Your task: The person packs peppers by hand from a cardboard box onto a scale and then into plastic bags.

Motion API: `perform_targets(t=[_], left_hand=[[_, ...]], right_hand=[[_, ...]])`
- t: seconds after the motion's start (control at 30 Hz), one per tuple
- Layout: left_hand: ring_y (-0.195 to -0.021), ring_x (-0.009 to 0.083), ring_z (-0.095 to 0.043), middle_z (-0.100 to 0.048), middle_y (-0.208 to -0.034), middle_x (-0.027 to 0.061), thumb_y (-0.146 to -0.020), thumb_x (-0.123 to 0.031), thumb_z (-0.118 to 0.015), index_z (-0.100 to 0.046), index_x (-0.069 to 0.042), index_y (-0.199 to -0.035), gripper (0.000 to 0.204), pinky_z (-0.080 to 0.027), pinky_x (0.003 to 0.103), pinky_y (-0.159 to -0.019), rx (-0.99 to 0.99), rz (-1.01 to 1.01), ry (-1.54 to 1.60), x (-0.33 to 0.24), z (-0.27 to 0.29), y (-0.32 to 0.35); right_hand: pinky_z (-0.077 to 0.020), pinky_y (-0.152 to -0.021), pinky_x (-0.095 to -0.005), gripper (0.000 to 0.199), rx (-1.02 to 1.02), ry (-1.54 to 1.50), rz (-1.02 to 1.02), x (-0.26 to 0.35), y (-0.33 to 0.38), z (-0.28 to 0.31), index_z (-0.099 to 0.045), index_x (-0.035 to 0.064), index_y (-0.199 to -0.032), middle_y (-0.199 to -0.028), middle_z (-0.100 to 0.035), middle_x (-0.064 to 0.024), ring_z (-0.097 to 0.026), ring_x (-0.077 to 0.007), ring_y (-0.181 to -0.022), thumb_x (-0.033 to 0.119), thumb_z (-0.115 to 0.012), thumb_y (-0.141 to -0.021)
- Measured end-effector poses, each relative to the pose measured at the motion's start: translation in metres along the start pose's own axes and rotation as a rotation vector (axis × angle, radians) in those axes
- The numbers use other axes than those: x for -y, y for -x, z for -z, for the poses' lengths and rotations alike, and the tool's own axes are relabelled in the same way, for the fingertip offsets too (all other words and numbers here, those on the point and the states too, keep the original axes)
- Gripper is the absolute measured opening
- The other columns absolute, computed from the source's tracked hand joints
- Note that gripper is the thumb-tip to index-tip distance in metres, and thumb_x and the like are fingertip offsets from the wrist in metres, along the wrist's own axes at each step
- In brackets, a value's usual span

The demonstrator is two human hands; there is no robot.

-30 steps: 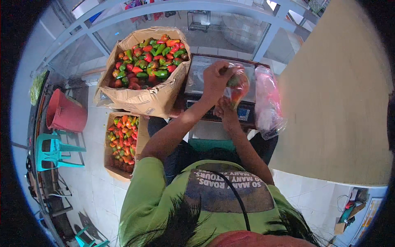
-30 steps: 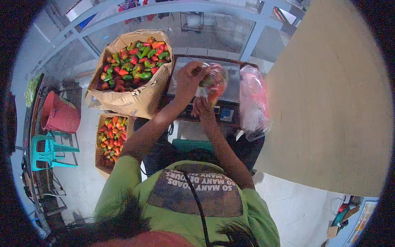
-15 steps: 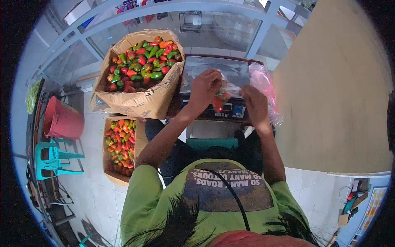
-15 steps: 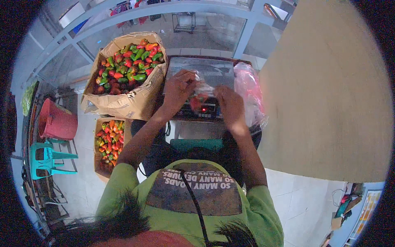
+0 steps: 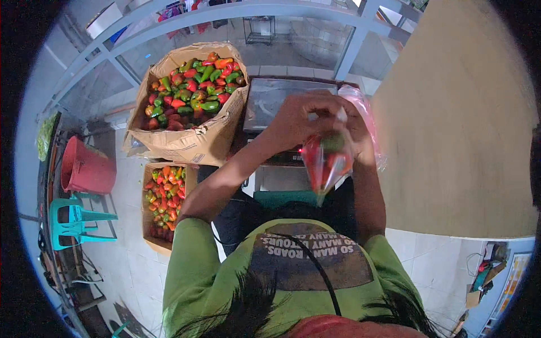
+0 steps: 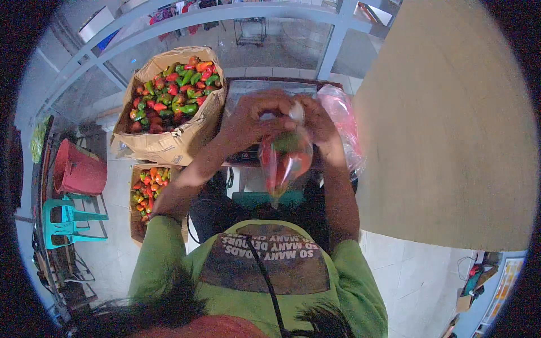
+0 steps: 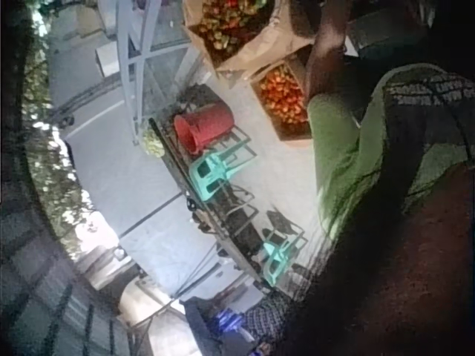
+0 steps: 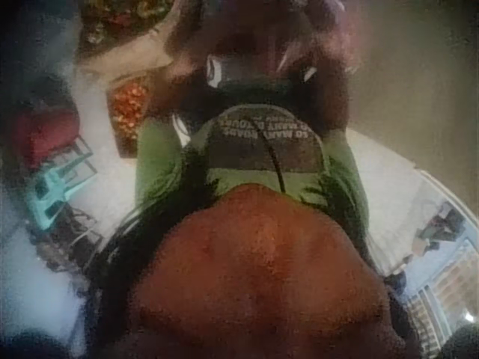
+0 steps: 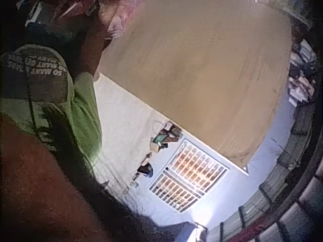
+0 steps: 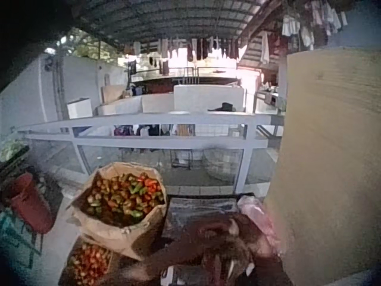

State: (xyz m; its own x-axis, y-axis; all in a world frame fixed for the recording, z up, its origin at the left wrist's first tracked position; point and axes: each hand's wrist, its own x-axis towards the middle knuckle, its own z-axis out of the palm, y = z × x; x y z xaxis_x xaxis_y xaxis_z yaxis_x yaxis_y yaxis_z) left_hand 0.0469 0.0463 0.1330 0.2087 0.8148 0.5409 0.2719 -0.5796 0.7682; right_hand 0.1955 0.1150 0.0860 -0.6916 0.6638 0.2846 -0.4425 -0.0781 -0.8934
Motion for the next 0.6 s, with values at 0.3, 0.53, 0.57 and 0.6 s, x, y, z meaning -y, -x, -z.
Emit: perform_targets(t=[0.3, 0.53, 0.57, 0.6], left_hand=[[-0.074, 0.0125, -0.056, -0.057, -0.080, 0.0055, -0.072, -0.015, -0.064, -0.058, 0.000, -0.078, 0.017, -0.045, 0.025, -0.069, -0.141, 0.181, -0.112, 0.017, 0.002, -0.005], [-0.073, 0.0222, -0.059, -0.058, -0.080, 0.0096, -0.069, -0.013, -0.064, -0.058, 0.000, -0.076, 0.017, -0.046, 0.030, -0.065, -0.195, 0.135, -0.342, 0.028, 0.004, -0.007], [-0.073, 0.0222, -0.059, -0.058, -0.080, 0.0096, -0.069, -0.013, -0.064, -0.058, 0.000, -0.076, 0.017, -0.046, 0.030, -0.065, -0.200, 0.144, -0.346, 0.031, 0.000, -0.005], [-0.073, 0.0235, -0.059, -0.058, -0.080, 0.0100, -0.068, -0.013, -0.064, -0.058, 0.000, -0.076, 0.016, -0.046, 0.030, -0.065, -0.225, 0.142, -0.341, 0.034, -0.002, -0.002]], right_hand=[[-0.0271, -0.098, -0.0342, 0.044, -0.044, 0.526, 0.265, 0.023, -0.008, 0.028, -0.047, 0.0047, -0.118, -0.120, -0.045, -0.0111, -0.042, -0.0238, -0.111, 0.010, -0.052, -0.074], [-0.0317, -0.092, -0.0399, 0.045, -0.085, 1.903, 0.389, 0.056, 0.010, -0.041, -0.044, 0.0068, -0.114, -0.120, -0.041, -0.0141, -0.036, -0.0295, -0.113, 0.016, -0.055, -0.072], [-0.0317, -0.092, -0.0399, 0.045, -0.075, 1.896, 0.389, 0.045, 0.010, -0.038, -0.044, 0.0068, -0.114, -0.120, -0.041, -0.0141, -0.036, -0.0295, -0.113, 0.016, -0.055, -0.072], [-0.0346, -0.085, -0.0402, 0.039, -0.081, 1.760, 0.316, 0.033, 0.009, -0.034, -0.045, 0.0055, -0.110, -0.110, -0.045, -0.0146, -0.041, -0.0307, -0.104, 0.014, -0.053, -0.073]])
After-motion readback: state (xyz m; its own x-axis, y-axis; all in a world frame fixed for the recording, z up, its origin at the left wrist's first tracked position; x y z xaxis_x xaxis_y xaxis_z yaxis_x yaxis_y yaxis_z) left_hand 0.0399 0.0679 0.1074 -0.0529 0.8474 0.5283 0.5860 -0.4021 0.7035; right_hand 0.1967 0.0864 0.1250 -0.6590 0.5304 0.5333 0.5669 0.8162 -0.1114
